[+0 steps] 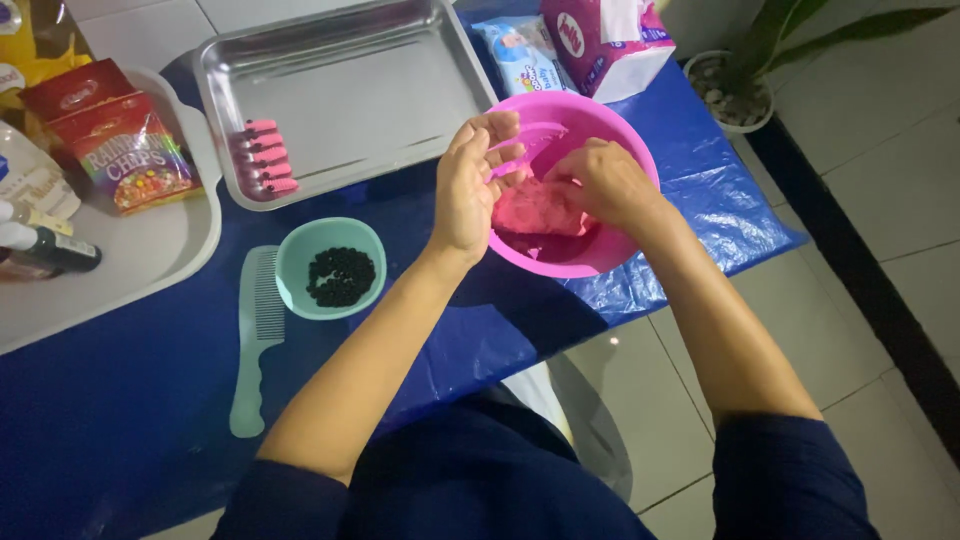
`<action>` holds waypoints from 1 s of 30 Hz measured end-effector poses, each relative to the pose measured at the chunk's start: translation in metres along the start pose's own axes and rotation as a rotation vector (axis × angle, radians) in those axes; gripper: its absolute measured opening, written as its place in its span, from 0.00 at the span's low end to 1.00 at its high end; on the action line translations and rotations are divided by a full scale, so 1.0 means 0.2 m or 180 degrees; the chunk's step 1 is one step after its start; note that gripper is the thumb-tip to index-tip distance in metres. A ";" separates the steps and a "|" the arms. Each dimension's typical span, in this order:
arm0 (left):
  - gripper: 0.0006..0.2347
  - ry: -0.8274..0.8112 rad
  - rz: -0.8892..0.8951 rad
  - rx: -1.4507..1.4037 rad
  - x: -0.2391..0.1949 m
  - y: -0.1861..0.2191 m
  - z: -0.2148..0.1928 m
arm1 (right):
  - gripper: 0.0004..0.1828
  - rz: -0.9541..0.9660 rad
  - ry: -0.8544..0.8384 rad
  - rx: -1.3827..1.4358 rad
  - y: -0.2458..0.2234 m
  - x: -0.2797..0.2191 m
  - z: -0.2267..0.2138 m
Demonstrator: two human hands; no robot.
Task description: The person kneads a pink dough-like substance in a pink bowl and rolls it into small cylindrical shapes. They use a light blue comb to press a textured pattern onto the pink cylinders and then sprinkle small black beads onto them. The finished items are placed on a metal tray.
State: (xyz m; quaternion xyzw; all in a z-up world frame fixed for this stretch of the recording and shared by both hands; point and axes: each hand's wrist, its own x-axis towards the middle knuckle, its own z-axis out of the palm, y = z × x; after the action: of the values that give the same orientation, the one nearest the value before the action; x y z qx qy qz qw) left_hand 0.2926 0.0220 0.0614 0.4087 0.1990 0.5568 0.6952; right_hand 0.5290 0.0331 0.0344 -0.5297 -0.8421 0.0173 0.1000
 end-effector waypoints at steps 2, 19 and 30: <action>0.19 0.0069 -0.0081 -0.0054 0.02 -0.03 -0.01 | 0.08 0.0335 0.0213 0.0554 -0.06 -0.02 -0.05; 0.28 -0.0554 -0.0803 -0.2098 0.16 -0.26 0.09 | 0.26 0.0224 0.2081 0.0881 -0.59 -0.15 -0.15; 0.19 -0.0128 -0.1408 -0.2004 0.10 -0.19 0.23 | 0.43 -0.0009 0.1901 0.1916 -0.59 -0.13 -0.30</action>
State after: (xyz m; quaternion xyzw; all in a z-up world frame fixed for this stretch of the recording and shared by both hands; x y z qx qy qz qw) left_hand 0.3567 0.0228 0.0620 0.1332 0.0880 0.4192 0.8937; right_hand 0.4462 -0.0475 0.1058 -0.4574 -0.7342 0.1081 0.4899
